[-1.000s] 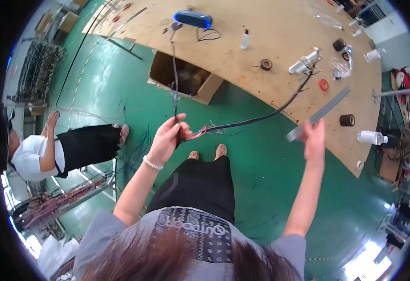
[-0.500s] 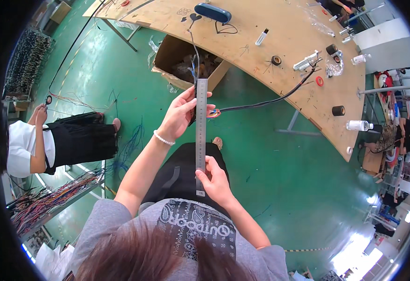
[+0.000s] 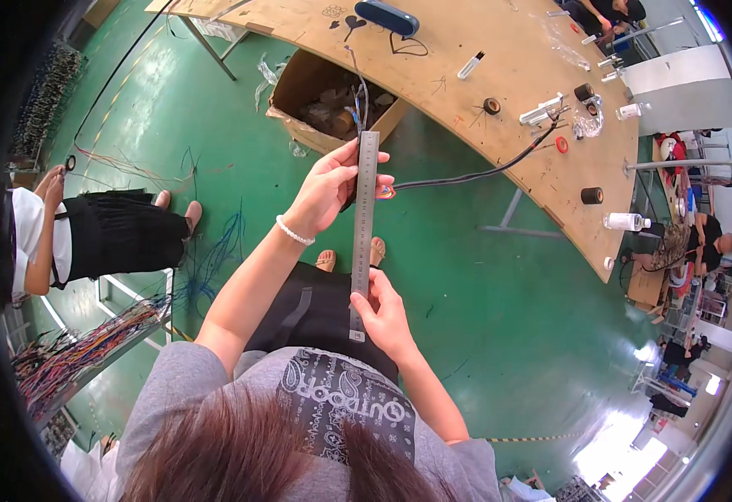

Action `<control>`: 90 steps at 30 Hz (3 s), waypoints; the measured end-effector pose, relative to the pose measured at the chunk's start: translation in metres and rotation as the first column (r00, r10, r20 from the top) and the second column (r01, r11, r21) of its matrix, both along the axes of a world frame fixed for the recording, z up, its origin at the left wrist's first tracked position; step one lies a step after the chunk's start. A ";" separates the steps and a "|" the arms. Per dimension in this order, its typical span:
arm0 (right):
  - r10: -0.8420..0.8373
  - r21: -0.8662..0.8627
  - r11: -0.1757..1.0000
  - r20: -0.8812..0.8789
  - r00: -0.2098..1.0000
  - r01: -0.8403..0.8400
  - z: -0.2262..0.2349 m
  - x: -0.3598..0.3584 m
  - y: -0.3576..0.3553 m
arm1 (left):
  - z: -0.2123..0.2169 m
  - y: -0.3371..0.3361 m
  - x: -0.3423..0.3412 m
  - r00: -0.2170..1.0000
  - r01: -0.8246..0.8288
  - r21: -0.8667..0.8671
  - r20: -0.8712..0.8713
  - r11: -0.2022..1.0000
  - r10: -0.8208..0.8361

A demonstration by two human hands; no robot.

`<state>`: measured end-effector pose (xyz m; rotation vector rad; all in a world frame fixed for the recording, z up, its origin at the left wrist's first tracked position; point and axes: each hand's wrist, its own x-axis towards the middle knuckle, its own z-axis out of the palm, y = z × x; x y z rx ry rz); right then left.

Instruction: Assembling a wiring harness by taping wires and attaching connectors.

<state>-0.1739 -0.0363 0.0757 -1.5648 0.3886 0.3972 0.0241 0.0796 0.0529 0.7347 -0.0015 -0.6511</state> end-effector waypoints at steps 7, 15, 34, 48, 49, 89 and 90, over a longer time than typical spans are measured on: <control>-0.032 0.022 0.999 0.000 0.999 0.032 0.001 0.005 0.002 | 0.009 0.003 0.005 1.000 -0.002 -0.046 -0.018 0.999 0.001; -0.025 -0.016 1.000 0.037 0.999 0.026 0.006 0.008 0.006 | 0.003 0.011 0.014 0.997 0.070 -0.149 0.037 0.986 -0.065; -0.047 -0.050 0.997 0.062 0.997 0.050 0.015 -0.005 0.009 | 0.010 0.012 0.003 0.985 0.097 -0.113 0.156 0.989 -0.079; -0.092 -0.019 0.995 0.068 0.993 0.093 0.019 -0.012 0.011 | 0.021 0.013 -0.004 0.970 0.138 -0.150 0.219 0.979 -0.103; -0.096 -0.021 0.995 0.069 0.993 0.097 0.019 -0.012 0.011 | 0.021 0.013 -0.004 0.970 0.138 -0.150 0.221 0.979 -0.102; -0.138 -0.032 0.990 0.057 0.989 0.140 0.015 -0.016 0.012 | 0.013 0.015 0.004 0.990 0.131 -0.229 0.072 0.965 -0.117; -0.134 -0.034 0.990 0.054 0.989 0.136 0.015 -0.015 0.012 | 0.013 0.016 0.005 0.990 0.138 -0.232 0.060 0.963 -0.127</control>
